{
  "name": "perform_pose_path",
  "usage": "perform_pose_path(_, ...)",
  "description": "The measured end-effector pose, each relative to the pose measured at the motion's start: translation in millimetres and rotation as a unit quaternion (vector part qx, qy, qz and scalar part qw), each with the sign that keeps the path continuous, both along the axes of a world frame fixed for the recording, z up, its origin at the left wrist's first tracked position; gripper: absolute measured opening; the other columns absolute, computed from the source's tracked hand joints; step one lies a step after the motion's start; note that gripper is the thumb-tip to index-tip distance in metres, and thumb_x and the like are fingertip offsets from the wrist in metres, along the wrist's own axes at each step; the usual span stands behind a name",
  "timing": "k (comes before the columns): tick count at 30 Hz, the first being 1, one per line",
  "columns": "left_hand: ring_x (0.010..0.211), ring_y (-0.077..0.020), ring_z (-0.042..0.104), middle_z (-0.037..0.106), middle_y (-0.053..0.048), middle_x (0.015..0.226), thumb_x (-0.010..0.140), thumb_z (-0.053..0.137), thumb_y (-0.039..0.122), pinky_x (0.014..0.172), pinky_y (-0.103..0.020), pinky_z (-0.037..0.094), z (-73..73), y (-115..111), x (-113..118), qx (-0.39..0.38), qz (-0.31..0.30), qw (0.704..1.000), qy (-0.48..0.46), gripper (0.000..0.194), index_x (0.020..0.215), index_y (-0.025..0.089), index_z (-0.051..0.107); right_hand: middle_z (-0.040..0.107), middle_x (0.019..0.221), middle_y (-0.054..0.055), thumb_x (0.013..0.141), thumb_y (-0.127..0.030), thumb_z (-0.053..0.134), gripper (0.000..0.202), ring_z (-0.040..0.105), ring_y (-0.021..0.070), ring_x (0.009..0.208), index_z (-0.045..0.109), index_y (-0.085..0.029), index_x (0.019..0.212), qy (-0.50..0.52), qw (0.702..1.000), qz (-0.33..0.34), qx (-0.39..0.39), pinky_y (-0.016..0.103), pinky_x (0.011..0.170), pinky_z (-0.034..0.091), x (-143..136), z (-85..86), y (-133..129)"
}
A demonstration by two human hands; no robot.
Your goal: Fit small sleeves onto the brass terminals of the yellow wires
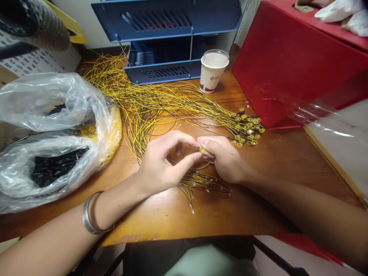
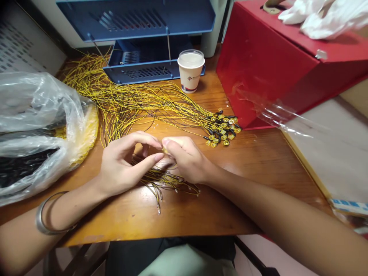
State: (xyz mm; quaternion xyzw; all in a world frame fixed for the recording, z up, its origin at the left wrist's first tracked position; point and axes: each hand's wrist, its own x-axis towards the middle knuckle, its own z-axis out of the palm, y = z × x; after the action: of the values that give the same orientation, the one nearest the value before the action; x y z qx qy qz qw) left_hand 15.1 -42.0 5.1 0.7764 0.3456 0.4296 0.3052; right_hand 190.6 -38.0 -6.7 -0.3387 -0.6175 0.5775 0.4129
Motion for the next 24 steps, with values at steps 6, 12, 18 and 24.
perform_pose_path(6,0.076,-0.0115,0.067,0.073,-0.003,0.084,0.086,0.072,0.013,0.073,-0.023,0.053,-0.8,4.2,0.2,0.088,-0.015,0.996,-0.015,0.006,0.089,0.015,0.068,0.029,0.061,-0.005,0.097,-0.019,0.036,0.035,0.024,0.0103,0.055,0.034,-0.021,0.062,0.016,1.0,0.004,0.013,0.027,0.056,0.027,-0.2,-2.2,-0.1)
perform_pose_path(12,0.078,-0.0106,0.068,0.074,-0.002,0.086,0.086,0.071,0.01,0.076,-0.022,0.054,-2.5,5.7,-1.5,0.103,-0.012,0.995,-0.001,0.007,0.091,0.015,0.069,0.028,0.06,-0.006,0.098,-0.02,0.036,0.036,0.023,0.0102,0.054,0.035,-0.021,0.062,0.021,1.0,0.01,0.018,0.027,0.056,0.027,-0.3,-2.8,0.7)
perform_pose_path(18,0.077,-0.0097,0.067,0.074,-0.002,0.085,0.088,0.069,0.009,0.077,-0.021,0.053,0.6,6.2,-2.3,0.137,-0.017,0.99,0.03,0.006,0.091,0.014,0.068,0.028,0.061,-0.006,0.098,-0.021,0.036,0.035,0.023,0.0101,0.054,0.034,-0.022,0.063,0.016,1.0,0.013,0.014,0.028,0.056,0.026,0.6,-4.3,1.0)
perform_pose_path(24,0.078,-0.0096,0.065,0.072,-0.004,0.084,0.088,0.066,0.006,0.078,-0.022,0.052,3.3,8.5,-5.3,0.168,-0.038,0.983,0.062,0.006,0.09,0.011,0.066,0.028,0.06,-0.006,0.098,-0.023,0.036,0.035,0.023,0.0101,0.054,0.034,-0.022,0.063,0.005,1.0,0.021,0.002,0.028,0.055,0.026,1.0,-3.8,1.6)
